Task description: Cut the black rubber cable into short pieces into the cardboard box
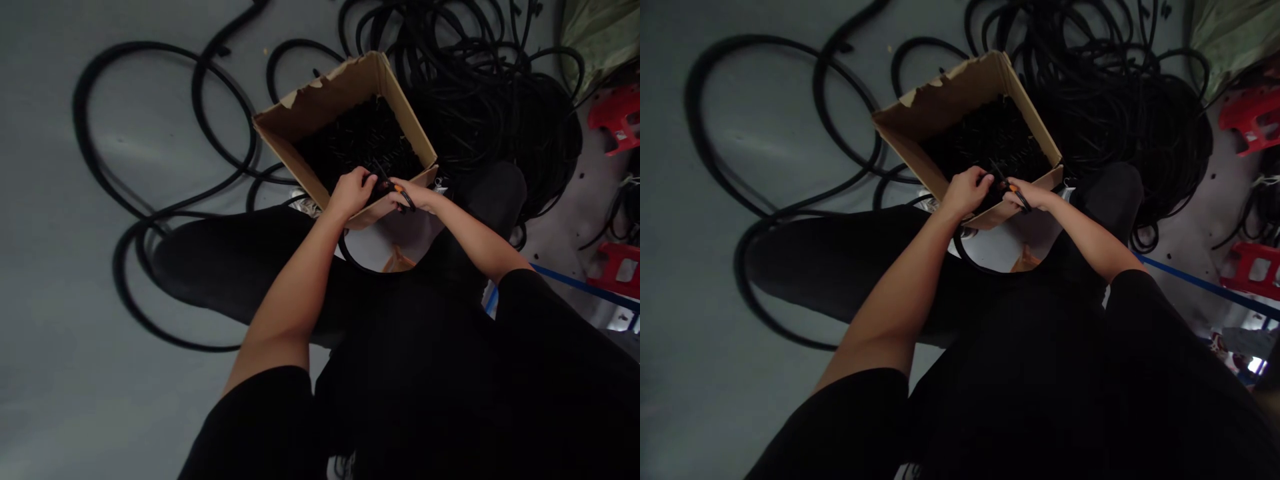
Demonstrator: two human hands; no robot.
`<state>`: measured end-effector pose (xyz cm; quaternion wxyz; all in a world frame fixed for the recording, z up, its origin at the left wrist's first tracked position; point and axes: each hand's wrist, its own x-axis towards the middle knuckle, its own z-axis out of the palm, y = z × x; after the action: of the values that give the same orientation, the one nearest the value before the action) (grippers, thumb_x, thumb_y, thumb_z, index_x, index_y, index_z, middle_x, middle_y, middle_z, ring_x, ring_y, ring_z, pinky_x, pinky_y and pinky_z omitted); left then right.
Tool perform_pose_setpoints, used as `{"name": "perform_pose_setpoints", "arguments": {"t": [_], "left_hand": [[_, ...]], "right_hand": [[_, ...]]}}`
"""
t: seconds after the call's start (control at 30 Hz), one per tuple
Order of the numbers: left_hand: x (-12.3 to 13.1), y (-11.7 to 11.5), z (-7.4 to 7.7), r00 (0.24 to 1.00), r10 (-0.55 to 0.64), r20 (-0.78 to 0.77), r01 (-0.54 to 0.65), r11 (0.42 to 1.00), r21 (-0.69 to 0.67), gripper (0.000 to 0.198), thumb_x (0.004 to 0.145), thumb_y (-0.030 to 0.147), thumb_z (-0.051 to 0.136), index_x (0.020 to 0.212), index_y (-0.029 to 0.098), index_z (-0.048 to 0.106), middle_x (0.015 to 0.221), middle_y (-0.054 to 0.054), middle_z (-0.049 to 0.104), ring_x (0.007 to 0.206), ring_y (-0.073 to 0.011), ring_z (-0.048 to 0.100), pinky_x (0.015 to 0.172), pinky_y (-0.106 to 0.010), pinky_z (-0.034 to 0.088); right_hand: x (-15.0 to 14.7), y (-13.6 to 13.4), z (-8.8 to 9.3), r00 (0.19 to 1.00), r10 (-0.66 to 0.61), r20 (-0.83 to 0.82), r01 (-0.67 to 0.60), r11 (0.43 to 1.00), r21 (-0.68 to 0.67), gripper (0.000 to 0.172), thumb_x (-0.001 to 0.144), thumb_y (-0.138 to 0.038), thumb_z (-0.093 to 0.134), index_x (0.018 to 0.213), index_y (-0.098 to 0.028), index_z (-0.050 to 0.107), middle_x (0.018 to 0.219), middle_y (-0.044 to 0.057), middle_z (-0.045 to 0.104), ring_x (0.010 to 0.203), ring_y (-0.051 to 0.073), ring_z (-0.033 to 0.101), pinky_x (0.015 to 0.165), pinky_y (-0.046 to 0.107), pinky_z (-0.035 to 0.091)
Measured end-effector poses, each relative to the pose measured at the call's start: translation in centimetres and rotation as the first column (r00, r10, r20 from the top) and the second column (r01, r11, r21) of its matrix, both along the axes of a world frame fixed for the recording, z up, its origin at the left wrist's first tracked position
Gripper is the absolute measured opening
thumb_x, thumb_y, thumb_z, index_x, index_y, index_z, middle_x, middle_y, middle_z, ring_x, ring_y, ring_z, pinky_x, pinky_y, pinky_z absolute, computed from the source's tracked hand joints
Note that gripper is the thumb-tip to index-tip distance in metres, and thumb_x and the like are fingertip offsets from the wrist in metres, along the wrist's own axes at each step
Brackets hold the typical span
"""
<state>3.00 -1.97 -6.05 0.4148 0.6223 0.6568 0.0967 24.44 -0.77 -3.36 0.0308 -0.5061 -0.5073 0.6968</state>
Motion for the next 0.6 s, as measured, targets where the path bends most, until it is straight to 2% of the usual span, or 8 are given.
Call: {"name": "perform_pose_setpoints", "arguments": {"t": [0.13, 0.3, 0.47, 0.6], "left_hand": [[-0.1, 0.1, 0.2, 1.000, -0.013, -0.002, 0.013, 1.000, 0.002, 0.038, 0.124, 0.042, 0.057, 0.138, 0.018, 0.082, 0.132, -0.021, 0.089, 0.126, -0.0370, 0.081, 0.115, -0.045, 0.058], [-0.2, 0.2, 0.0, 0.999, -0.032, -0.025, 0.033, 0.999, 0.027, 0.039, 0.122, 0.042, 0.057, 0.142, 0.019, 0.082, 0.138, -0.021, 0.089, 0.132, -0.0391, 0.080, 0.117, -0.047, 0.059], [-0.3, 0.2, -0.4, 0.997, -0.022, -0.075, 0.023, 1.000, 0.005, 0.042, 0.123, 0.042, 0.056, 0.149, 0.020, 0.080, 0.144, -0.023, 0.089, 0.136, -0.0421, 0.080, 0.118, -0.050, 0.059], [-0.4, 0.4, -0.6, 0.992, -0.001, -0.124, 0.000, 1.000, -0.003, 0.042, 0.124, 0.043, 0.055, 0.149, 0.020, 0.081, 0.146, -0.023, 0.088, 0.138, -0.0421, 0.080, 0.119, -0.050, 0.059]], "right_hand": [[-0.7, 0.0, 0.4, 0.994, -0.100, 0.039, 0.102, 0.994, -0.046, 0.026, 0.109, -0.010, 0.079, 0.123, -0.024, 0.063, 0.075, -0.008, 0.059, 0.068, 0.014, 0.060, 0.057, 0.016, 0.049], [-0.7, 0.0, 0.2, 0.993, -0.096, 0.071, 0.096, 0.995, 0.003, 0.027, 0.108, -0.007, 0.079, 0.112, -0.024, 0.059, 0.078, -0.007, 0.058, 0.068, 0.013, 0.060, 0.055, 0.016, 0.046], [0.2, 0.3, -1.4, 0.995, -0.005, 0.099, -0.006, 0.994, 0.109, 0.025, 0.111, -0.020, 0.083, 0.119, -0.024, 0.060, 0.078, -0.009, 0.053, 0.068, 0.012, 0.054, 0.058, 0.017, 0.041], [0.7, 0.3, -2.9, 0.993, -0.043, 0.114, 0.027, 0.990, 0.139, 0.027, 0.114, -0.030, 0.083, 0.127, -0.025, 0.060, 0.078, -0.010, 0.051, 0.067, 0.013, 0.053, 0.059, 0.020, 0.043]]}}
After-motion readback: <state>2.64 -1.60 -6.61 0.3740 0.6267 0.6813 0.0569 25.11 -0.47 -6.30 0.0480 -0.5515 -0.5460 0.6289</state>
